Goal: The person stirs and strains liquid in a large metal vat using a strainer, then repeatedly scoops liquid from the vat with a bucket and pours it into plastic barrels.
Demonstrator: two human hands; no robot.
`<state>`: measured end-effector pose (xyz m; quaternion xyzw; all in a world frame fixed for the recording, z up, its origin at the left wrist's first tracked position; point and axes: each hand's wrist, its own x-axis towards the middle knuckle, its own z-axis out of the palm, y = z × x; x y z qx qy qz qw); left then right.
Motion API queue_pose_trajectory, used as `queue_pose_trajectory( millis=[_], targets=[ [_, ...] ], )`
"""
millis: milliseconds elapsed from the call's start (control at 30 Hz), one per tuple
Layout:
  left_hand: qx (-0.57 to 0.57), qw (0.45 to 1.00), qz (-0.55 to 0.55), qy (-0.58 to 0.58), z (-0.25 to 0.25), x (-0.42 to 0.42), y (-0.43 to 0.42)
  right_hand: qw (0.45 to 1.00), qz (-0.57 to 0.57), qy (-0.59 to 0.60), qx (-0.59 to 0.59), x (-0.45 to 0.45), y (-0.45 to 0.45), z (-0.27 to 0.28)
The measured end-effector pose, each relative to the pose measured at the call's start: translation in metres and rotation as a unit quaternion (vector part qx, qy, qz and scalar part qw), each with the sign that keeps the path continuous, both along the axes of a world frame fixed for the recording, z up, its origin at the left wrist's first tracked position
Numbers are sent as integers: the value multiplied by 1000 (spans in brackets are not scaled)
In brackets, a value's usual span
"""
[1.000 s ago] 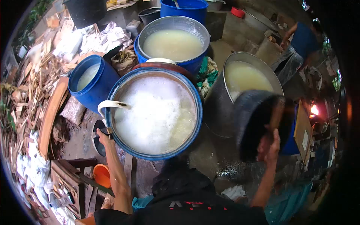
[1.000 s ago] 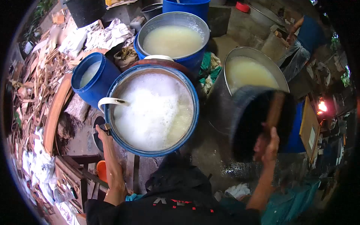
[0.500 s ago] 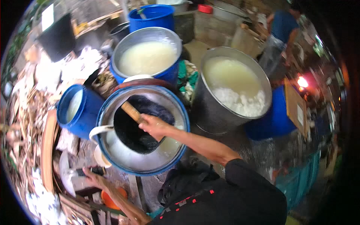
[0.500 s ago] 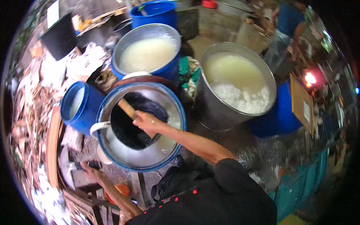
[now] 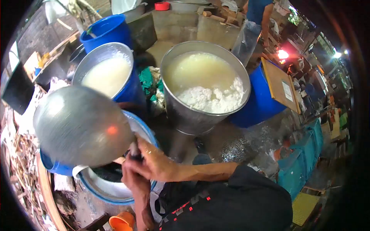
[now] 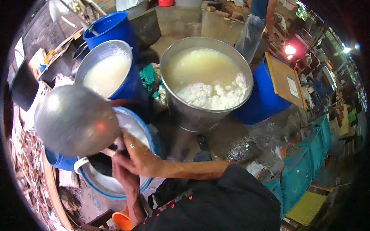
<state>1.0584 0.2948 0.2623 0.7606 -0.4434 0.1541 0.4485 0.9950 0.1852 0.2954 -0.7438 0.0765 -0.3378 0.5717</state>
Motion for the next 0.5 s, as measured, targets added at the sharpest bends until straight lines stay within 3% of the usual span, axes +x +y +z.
queue_pose_trajectory(
  millis=[33, 67, 133, 200, 267, 333, 400, 467, 500],
  targets=[
    [50, 998, -17, 14, -2, -9, -26, 993, 2, 81, 85, -16, -27, 7],
    [102, 994, -32, 26, -4, -19, -52, 987, -67, 70, 125, -23, -50, -12],
    [224, 949, -82, 206, 27, -54, -112, 958, -121, -42, 256, -37, -112, -52],
    [159, 951, -253, 80, 17, -70, -161, 878, -124, -46, 460, -76, -196, -57],
    [174, 909, -355, 129, 23, -80, -193, 809, -88, -77, 576, -122, -282, -65],
    [164, 917, -321, 171, 6, -89, -213, 769, -59, -48, 635, -165, -359, -85],
    [197, 940, -174, 219, -28, -93, -232, 675, 96, -111, 723, -196, -427, -94],
    [241, 937, -117, 225, -67, -92, -240, 715, 64, -119, 686, -195, -468, -70],
    [286, 927, -79, 228, -85, -94, -233, 737, -6, -102, 668, -197, -487, -75]
  ],
)
